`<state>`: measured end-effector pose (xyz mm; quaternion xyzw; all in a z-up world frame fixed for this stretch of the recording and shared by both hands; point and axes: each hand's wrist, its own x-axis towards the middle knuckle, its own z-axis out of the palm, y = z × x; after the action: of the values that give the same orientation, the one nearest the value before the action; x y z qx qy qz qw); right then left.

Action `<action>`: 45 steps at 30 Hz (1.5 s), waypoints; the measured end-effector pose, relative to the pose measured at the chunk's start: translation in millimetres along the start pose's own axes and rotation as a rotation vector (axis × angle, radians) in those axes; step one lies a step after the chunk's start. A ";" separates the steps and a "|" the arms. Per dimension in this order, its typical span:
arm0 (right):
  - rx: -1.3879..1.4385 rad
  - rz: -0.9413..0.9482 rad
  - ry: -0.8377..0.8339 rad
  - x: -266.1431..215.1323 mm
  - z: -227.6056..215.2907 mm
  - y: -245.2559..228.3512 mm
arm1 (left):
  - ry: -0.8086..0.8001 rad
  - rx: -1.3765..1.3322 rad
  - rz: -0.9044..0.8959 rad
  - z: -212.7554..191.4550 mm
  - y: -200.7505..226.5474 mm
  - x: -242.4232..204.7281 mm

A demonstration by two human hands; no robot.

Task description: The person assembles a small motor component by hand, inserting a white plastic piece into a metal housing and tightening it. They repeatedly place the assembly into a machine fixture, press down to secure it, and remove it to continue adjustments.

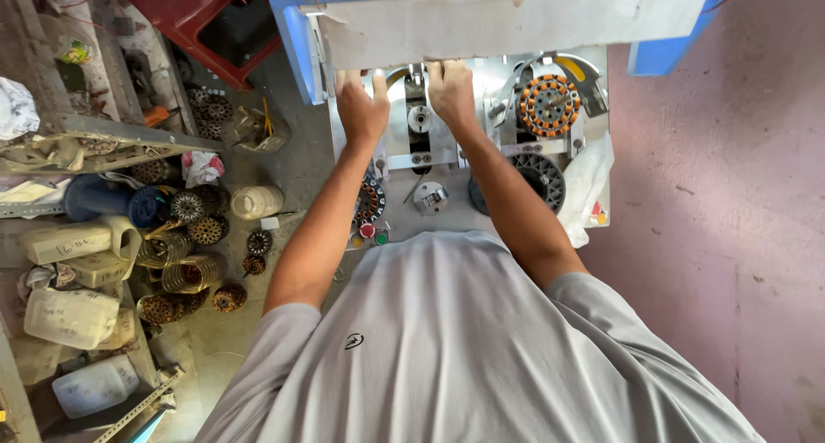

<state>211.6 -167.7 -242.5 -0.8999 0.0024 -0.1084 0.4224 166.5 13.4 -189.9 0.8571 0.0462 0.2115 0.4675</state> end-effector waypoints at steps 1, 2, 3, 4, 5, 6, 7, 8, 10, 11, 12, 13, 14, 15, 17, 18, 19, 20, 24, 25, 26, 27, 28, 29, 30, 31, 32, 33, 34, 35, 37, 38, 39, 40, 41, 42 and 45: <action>-0.007 -0.035 -0.036 15.2 13.1 10.3 | -0.015 -0.007 -0.022 7.4 -11.2 21.1; -0.014 -0.070 -0.072 30.0 25.2 20.6 | -0.064 -0.015 -0.041 14.3 -22.0 36.9; -0.022 -0.104 -0.101 43.3 36.6 29.4 | -0.109 -0.028 -0.059 20.9 -31.6 52.0; -0.007 -0.262 -0.077 55.3 45.8 38.2 | -0.153 -0.044 -0.073 26.7 -40.9 65.3; 0.006 -0.414 -0.052 64.4 52.9 47.8 | -0.185 -0.047 -0.080 33.2 -49.4 75.1; 0.017 -0.566 -0.028 73.9 60.8 55.6 | -0.214 -0.050 -0.086 38.7 -57.7 83.4; 0.099 -0.483 -0.070 78.9 66.9 62.9 | -0.247 -0.053 -0.098 45.5 -64.1 89.9; 0.161 -0.427 -0.099 84.1 72.6 68.8 | -0.263 -0.057 -0.101 51.1 -70.1 93.9; 0.200 -0.317 -0.155 85.0 81.4 78.6 | -0.299 -0.057 -0.113 62.0 -80.9 95.5; 0.202 -0.277 -0.175 82.0 85.5 81.5 | -0.315 -0.055 -0.123 66.0 -85.3 94.0; 0.199 -0.243 -0.194 78.9 89.5 84.3 | -0.320 -0.054 -0.128 69.6 -88.6 91.5; 0.195 -0.221 -0.198 79.6 93.3 85.3 | -0.328 -0.051 -0.127 74.9 -90.8 93.1; 0.193 -0.205 -0.201 80.8 97.1 86.0 | -0.330 -0.048 -0.126 78.8 -92.9 94.7; 0.193 -0.187 -0.206 76.3 97.3 88.6 | -0.332 -0.048 -0.126 84.6 -93.2 90.0; 0.190 -0.164 -0.207 68.5 98.0 91.5 | -0.327 -0.047 -0.129 93.0 -93.4 83.3; 0.192 -0.158 -0.205 65.8 98.2 91.6 | -0.324 -0.044 -0.129 95.5 -92.8 80.5; 0.196 -0.159 -0.202 65.3 99.7 89.8 | -0.314 -0.043 -0.121 96.8 -91.9 80.7; 0.200 -0.162 -0.198 64.9 100.7 87.7 | -0.309 -0.040 -0.117 96.8 -90.8 80.2; 0.212 -0.201 -0.173 63.5 99.7 83.7 | -0.284 -0.036 -0.103 99.0 -85.8 81.6; 0.214 -0.212 -0.164 61.0 98.6 83.7 | -0.285 -0.036 -0.101 99.6 -84.9 81.4; 0.216 -0.223 -0.156 58.2 97.4 83.9 | -0.283 -0.039 -0.102 99.9 -84.2 80.6; 0.214 -0.230 -0.150 55.9 95.8 84.3 | -0.283 -0.040 -0.100 100.5 -83.5 79.7; 0.215 -0.239 -0.142 52.8 93.9 84.7 | -0.284 -0.041 -0.101 100.9 -82.7 78.9; 0.220 -0.248 -0.132 50.4 93.5 83.9 | -0.286 -0.043 -0.097 99.7 -82.7 79.1; 0.219 -0.253 -0.123 48.2 92.7 83.2 | -0.288 -0.040 -0.097 99.7 -82.0 79.3; 0.220 -0.253 -0.113 46.8 91.6 82.6 | -0.292 -0.041 -0.091 99.8 -81.4 80.2; 0.216 -0.256 -0.104 45.7 90.6 81.8 | -0.294 -0.042 -0.086 100.0 -80.6 81.1; 0.216 -0.258 -0.095 44.7 90.4 80.4 | -0.296 -0.042 -0.086 99.3 -80.2 82.0; 0.216 -0.259 -0.087 44.5 90.6 78.7 | -0.295 -0.041 -0.079 98.3 -80.1 83.5; 0.216 -0.258 -0.084 43.5 90.4 77.1 | -0.294 -0.042 -0.079 97.2 -80.0 84.2; 0.216 -0.254 -0.076 41.0 89.9 74.6 | -0.295 -0.042 -0.080 96.3 -80.3 84.6; 0.215 -0.253 -0.070 39.4 89.4 73.6 | -0.297 -0.043 -0.079 96.2 -80.6 83.7; 0.213 -0.248 -0.066 36.3 87.6 73.0 | -0.305 -0.043 -0.081 97.2 -80.3 82.1; 0.212 -0.243 -0.060 34.0 85.8 71.8 | -0.311 -0.045 -0.079 98.1 -79.7 80.4; 0.210 -0.242 -0.051 34.8 84.2 69.7 | -0.313 -0.046 -0.075 99.3 -79.1 82.5; 0.210 -0.244 -0.040 36.6 82.7 67.1 | -0.318 -0.049 -0.069 100.8 -78.2 84.2; 0.215 -0.238 -0.028 36.3 78.7 59.9 | -0.323 -0.052 -0.066 101.8 -78.2 84.7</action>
<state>267.8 -150.0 -329.8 -0.8448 -0.1219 -0.1447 0.5005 293.8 1.0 -275.2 0.8657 -0.0068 0.0568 0.4973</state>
